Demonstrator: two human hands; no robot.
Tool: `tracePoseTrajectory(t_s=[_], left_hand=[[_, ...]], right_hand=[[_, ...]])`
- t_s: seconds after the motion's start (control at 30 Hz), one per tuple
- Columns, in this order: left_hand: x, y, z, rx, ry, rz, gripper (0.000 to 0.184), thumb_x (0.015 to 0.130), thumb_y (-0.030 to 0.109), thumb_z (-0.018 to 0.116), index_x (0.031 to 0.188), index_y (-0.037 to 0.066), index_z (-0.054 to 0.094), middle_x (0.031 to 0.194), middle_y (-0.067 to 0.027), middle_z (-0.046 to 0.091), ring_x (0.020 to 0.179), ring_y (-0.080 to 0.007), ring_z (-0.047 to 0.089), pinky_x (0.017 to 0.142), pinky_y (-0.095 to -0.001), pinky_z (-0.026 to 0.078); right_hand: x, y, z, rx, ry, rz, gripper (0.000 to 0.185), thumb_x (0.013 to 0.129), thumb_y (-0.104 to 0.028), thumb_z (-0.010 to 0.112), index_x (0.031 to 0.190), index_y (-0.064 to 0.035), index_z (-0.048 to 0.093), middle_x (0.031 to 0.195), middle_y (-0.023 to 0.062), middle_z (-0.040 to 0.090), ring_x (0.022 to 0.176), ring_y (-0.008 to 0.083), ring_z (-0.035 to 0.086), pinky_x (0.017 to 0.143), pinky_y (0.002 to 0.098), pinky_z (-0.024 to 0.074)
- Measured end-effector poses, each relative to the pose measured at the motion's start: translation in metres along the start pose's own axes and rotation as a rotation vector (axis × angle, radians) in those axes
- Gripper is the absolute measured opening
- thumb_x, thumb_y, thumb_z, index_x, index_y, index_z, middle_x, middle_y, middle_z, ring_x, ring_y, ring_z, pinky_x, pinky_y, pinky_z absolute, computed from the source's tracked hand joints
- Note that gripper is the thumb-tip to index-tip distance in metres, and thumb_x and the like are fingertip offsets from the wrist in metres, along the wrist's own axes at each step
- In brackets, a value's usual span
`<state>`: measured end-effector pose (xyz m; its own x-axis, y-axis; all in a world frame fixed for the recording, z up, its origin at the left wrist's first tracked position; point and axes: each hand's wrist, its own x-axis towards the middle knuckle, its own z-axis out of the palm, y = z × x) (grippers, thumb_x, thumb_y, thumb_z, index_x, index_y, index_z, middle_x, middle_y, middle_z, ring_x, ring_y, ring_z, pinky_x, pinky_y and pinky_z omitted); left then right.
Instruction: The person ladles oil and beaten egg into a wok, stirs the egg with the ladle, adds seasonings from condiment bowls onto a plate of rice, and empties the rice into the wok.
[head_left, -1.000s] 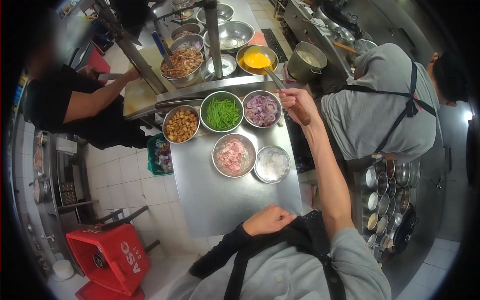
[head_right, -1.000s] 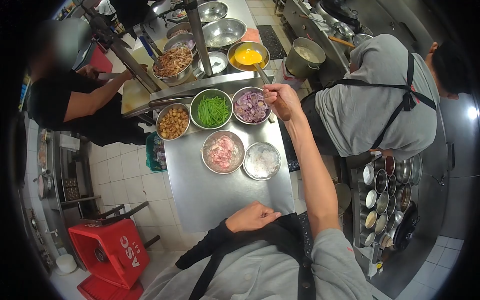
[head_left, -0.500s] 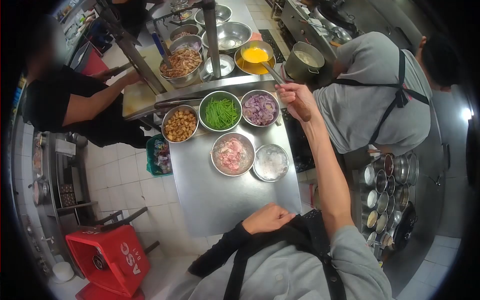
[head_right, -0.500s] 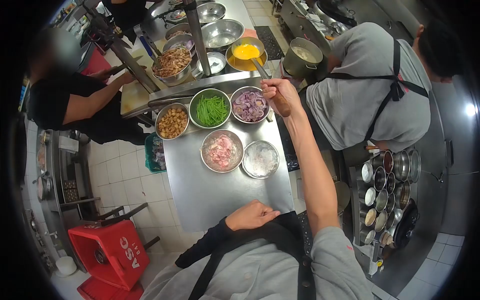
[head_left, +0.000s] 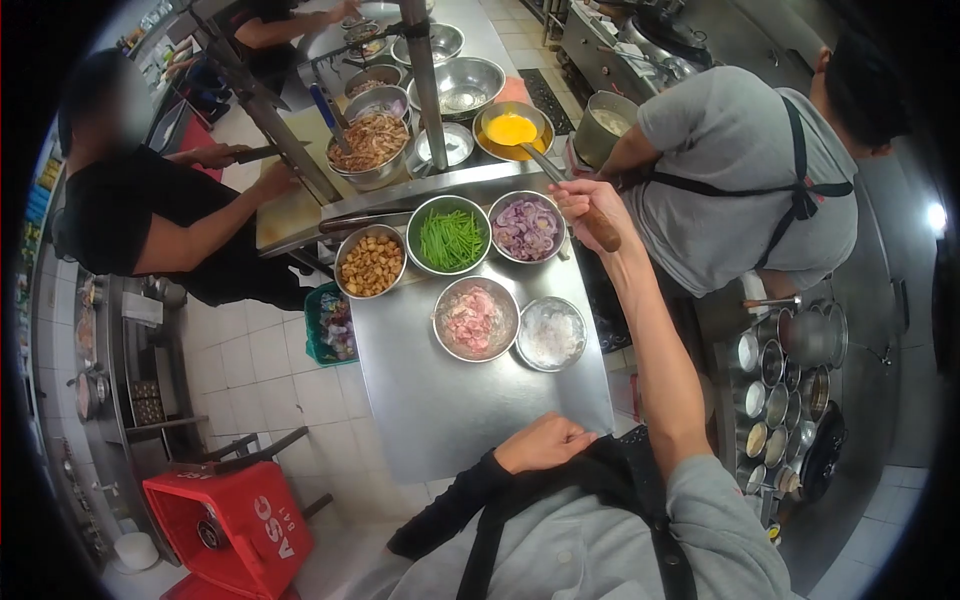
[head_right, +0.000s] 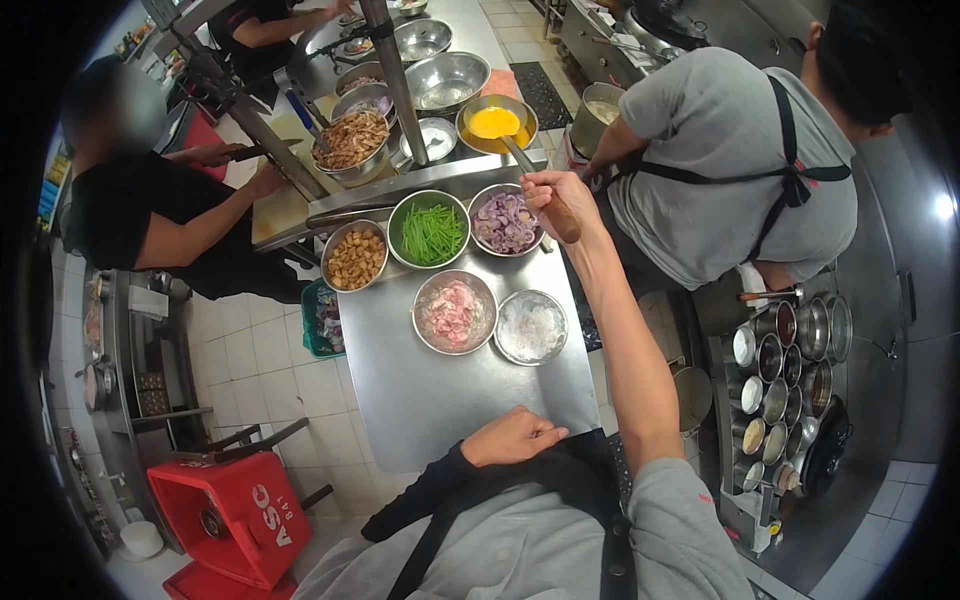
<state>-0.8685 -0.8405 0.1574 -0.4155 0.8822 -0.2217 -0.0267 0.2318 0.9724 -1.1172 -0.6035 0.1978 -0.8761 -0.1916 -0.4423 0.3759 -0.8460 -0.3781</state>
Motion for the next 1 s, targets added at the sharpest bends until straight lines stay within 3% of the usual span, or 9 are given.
tracePoseTrajectory(t_s=[0.3, 0.4, 0.43, 0.67, 0.7, 0.8, 0.9, 1.0], left_hand=[[0.001, -0.001, 0.005, 0.004, -0.034, -0.022, 0.057, 0.104, 0.036, 0.057, 0.066, -0.004, 0.043, 0.058, -0.0086, 0.025, 0.054, -0.0169, 0.025, 0.049, -0.0409, 0.028], [0.003, 0.0, 0.007, 0.014, -0.045, -0.011, 0.057, 0.104, 0.036, 0.057, 0.066, -0.004, 0.041, 0.059, -0.0083, 0.025, 0.054, -0.0167, 0.024, 0.049, -0.0408, 0.028], [0.003, 0.001, 0.008, 0.022, -0.048, -0.008, 0.057, 0.104, 0.036, 0.057, 0.066, -0.003, 0.041, 0.059, -0.0082, 0.025, 0.054, -0.0167, 0.024, 0.049, -0.0408, 0.028], [0.005, -0.002, 0.019, 0.053, -0.094, -0.025, 0.058, 0.104, 0.037, 0.056, 0.065, -0.003, 0.041, 0.058, -0.009, 0.026, 0.054, -0.0174, 0.024, 0.05, -0.0412, 0.028], [0.004, 0.0, 0.02, 0.051, -0.089, -0.028, 0.058, 0.104, 0.037, 0.056, 0.064, -0.002, 0.04, 0.058, -0.0091, 0.026, 0.054, -0.0173, 0.024, 0.051, -0.0412, 0.028], [0.0, 0.001, 0.026, 0.018, -0.068, -0.04, 0.058, 0.104, 0.037, 0.056, 0.064, -0.002, 0.04, 0.058, -0.0093, 0.026, 0.055, -0.0174, 0.025, 0.051, -0.0413, 0.029], [-0.001, -0.003, 0.039, -0.003, -0.058, -0.052, 0.058, 0.104, 0.037, 0.056, 0.064, -0.003, 0.041, 0.058, -0.0098, 0.026, 0.055, -0.0179, 0.025, 0.051, -0.0416, 0.029], [-0.001, -0.003, 0.053, -0.003, -0.084, -0.07, 0.058, 0.104, 0.037, 0.056, 0.064, -0.003, 0.042, 0.059, -0.0101, 0.027, 0.055, -0.0185, 0.026, 0.052, -0.0419, 0.03]], right_hand=[[-0.012, 0.009, 0.009, 0.065, -0.028, 0.07, 0.009, 0.094, 0.005, 0.052, 0.097, 0.0123, 0.047, 0.077, 0.0081, 0.051, 0.05, 0.0069, 0.045, 0.041, 0.0172, 0.0404], [-0.018, 0.011, 0.019, 0.098, 0.009, 0.057, 0.019, 0.102, 0.0, 0.045, 0.111, 0.0159, 0.044, 0.08, 0.008, 0.05, 0.05, 0.0067, 0.044, 0.041, 0.0161, 0.0409], [-0.018, 0.009, 0.018, 0.132, -0.038, 0.09, 0.014, 0.095, 0.004, 0.051, 0.103, 0.0137, 0.045, 0.078, 0.0097, 0.051, 0.05, 0.0077, 0.046, 0.041, 0.0173, 0.0415], [-0.025, 0.015, 0.027, 0.218, -0.071, 0.095, 0.02, 0.094, 0.004, 0.053, 0.108, 0.0152, 0.043, 0.078, 0.0094, 0.051, 0.049, 0.0079, 0.046, 0.041, 0.0174, 0.0417], [-0.029, 0.018, 0.029, 0.173, -0.036, 0.073, 0.024, 0.099, 0.001, 0.049, 0.116, 0.0168, 0.043, 0.082, 0.0072, 0.049, 0.052, 0.0066, 0.043, 0.04, 0.0166, 0.0386], [-0.048, 0.025, 0.033, 0.1, -0.061, 0.058, 0.022, 0.099, 0.002, 0.05, 0.116, 0.0157, 0.045, 0.081, 0.0062, 0.049, 0.052, 0.0056, 0.042, 0.04, 0.0166, 0.0375], [-0.084, 0.033, 0.044, 0.05, -0.078, 0.018, 0.012, 0.095, 0.003, 0.055, 0.101, 0.0107, 0.049, 0.075, 0.0046, 0.049, 0.051, 0.0052, 0.044, 0.041, 0.0174, 0.0372], [-0.123, 0.045, 0.04, 0.009, -0.091, 0.021, 0.009, 0.096, 0.001, 0.056, 0.098, 0.0073, 0.05, 0.073, 0.0022, 0.048, 0.052, 0.0042, 0.043, 0.041, 0.0172, 0.0362]])
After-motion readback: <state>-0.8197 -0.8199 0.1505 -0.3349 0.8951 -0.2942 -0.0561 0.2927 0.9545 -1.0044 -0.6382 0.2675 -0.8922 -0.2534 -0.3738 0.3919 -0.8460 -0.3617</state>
